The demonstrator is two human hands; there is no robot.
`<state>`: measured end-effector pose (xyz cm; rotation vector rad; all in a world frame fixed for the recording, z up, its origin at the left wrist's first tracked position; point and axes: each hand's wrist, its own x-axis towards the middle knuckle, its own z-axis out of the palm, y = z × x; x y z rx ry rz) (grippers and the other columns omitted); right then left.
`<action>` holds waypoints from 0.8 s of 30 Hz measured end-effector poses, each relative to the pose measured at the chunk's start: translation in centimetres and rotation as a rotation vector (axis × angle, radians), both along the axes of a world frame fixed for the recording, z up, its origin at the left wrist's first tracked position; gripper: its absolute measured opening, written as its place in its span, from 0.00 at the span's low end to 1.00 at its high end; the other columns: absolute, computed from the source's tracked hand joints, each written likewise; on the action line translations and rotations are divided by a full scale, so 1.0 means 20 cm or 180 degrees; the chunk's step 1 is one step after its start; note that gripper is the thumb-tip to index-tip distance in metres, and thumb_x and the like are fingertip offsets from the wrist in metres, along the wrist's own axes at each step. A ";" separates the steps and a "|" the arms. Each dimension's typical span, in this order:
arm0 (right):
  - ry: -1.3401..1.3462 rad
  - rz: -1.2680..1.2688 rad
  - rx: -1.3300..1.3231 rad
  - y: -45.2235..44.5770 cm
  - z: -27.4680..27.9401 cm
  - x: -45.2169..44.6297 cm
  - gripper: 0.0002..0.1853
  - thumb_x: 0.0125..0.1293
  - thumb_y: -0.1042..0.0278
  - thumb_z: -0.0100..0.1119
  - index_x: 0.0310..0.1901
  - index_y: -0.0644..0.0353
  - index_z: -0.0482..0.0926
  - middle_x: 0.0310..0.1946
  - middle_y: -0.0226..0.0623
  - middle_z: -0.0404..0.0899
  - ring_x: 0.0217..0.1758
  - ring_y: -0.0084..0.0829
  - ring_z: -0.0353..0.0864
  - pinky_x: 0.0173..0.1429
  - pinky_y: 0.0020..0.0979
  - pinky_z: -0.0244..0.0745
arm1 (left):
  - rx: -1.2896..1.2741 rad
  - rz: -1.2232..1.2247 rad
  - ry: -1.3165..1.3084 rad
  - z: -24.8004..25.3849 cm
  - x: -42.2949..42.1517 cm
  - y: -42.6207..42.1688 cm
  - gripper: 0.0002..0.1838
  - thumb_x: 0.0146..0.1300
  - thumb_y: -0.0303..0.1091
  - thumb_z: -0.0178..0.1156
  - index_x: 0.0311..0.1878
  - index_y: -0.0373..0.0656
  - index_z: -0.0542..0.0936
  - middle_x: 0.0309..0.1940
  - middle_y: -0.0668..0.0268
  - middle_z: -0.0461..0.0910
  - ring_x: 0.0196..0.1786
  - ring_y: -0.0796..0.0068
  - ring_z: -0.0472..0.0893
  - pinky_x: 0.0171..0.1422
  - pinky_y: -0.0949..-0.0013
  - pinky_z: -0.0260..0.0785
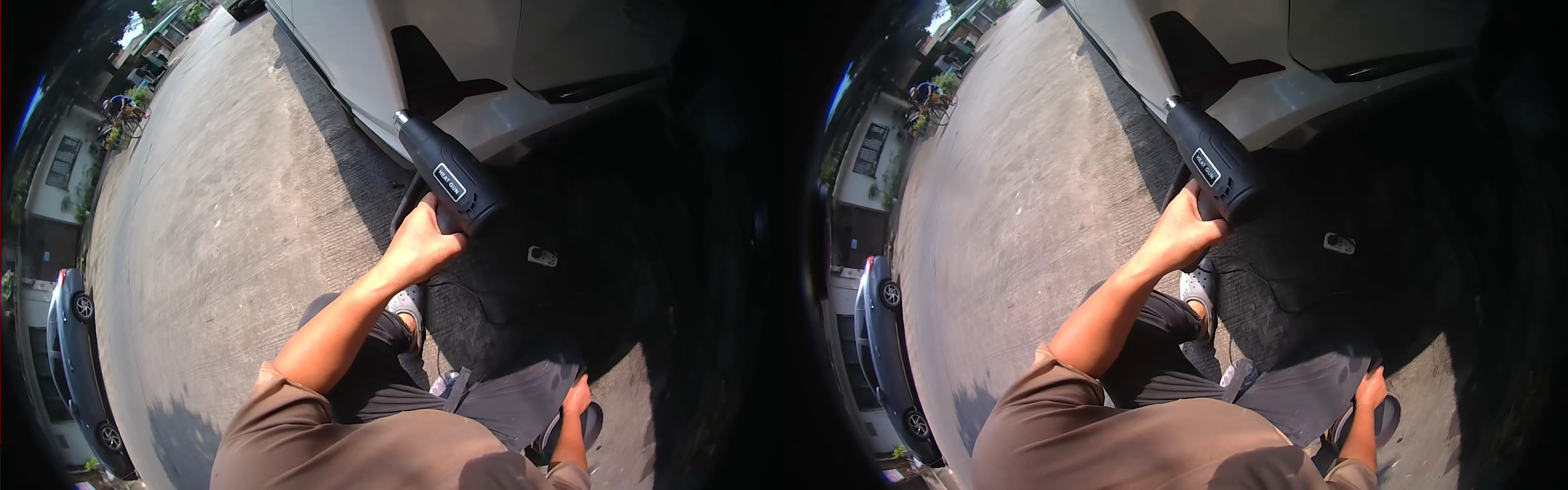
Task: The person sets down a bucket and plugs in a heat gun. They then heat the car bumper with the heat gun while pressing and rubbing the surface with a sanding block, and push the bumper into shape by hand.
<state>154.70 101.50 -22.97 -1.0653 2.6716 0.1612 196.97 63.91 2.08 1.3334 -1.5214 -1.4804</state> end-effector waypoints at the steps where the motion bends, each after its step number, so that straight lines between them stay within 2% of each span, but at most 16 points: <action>1: -0.0008 0.0009 -0.0013 0.00 0.00 0.00 0.15 0.63 0.66 0.66 0.45 0.62 0.73 0.39 0.55 0.85 0.46 0.60 0.83 0.50 0.56 0.75 | 0.0017 0.0000 -0.0019 0.00 0.00 0.00 0.29 0.51 0.28 0.65 0.59 0.33 0.72 0.39 0.69 0.77 0.39 0.83 0.76 0.45 0.76 0.70; 8: -0.0013 -0.0016 -0.0018 0.00 0.01 0.00 0.16 0.63 0.65 0.66 0.46 0.62 0.73 0.40 0.56 0.85 0.46 0.61 0.83 0.50 0.56 0.75 | 0.0052 0.0010 0.0002 -0.02 -0.01 0.00 0.30 0.52 0.29 0.66 0.60 0.33 0.72 0.42 0.67 0.79 0.44 0.81 0.76 0.51 0.75 0.70; 17: -0.0028 -0.0031 0.0006 0.01 -0.01 -0.01 0.16 0.64 0.60 0.64 0.46 0.62 0.74 0.40 0.56 0.85 0.46 0.62 0.83 0.50 0.56 0.75 | -0.0130 0.0014 -0.0080 0.01 -0.02 0.00 0.27 0.51 0.29 0.66 0.57 0.34 0.73 0.36 0.69 0.78 0.36 0.82 0.76 0.43 0.74 0.70; 20: -0.0033 -0.0084 -0.0024 0.03 -0.05 -0.03 0.18 0.65 0.56 0.63 0.46 0.62 0.74 0.40 0.56 0.85 0.46 0.61 0.83 0.50 0.55 0.76 | -0.0091 0.0060 -0.0201 0.02 -0.02 0.01 0.27 0.49 0.30 0.65 0.54 0.31 0.75 0.38 0.57 0.82 0.43 0.67 0.82 0.53 0.66 0.73; 24: -0.0024 -0.0072 -0.0023 0.05 -0.09 -0.05 0.20 0.65 0.53 0.63 0.47 0.62 0.75 0.40 0.56 0.85 0.46 0.61 0.83 0.50 0.55 0.76 | -0.0197 0.0101 -0.0103 0.01 -0.02 0.01 0.27 0.49 0.30 0.65 0.54 0.31 0.75 0.38 0.57 0.82 0.44 0.66 0.83 0.54 0.66 0.73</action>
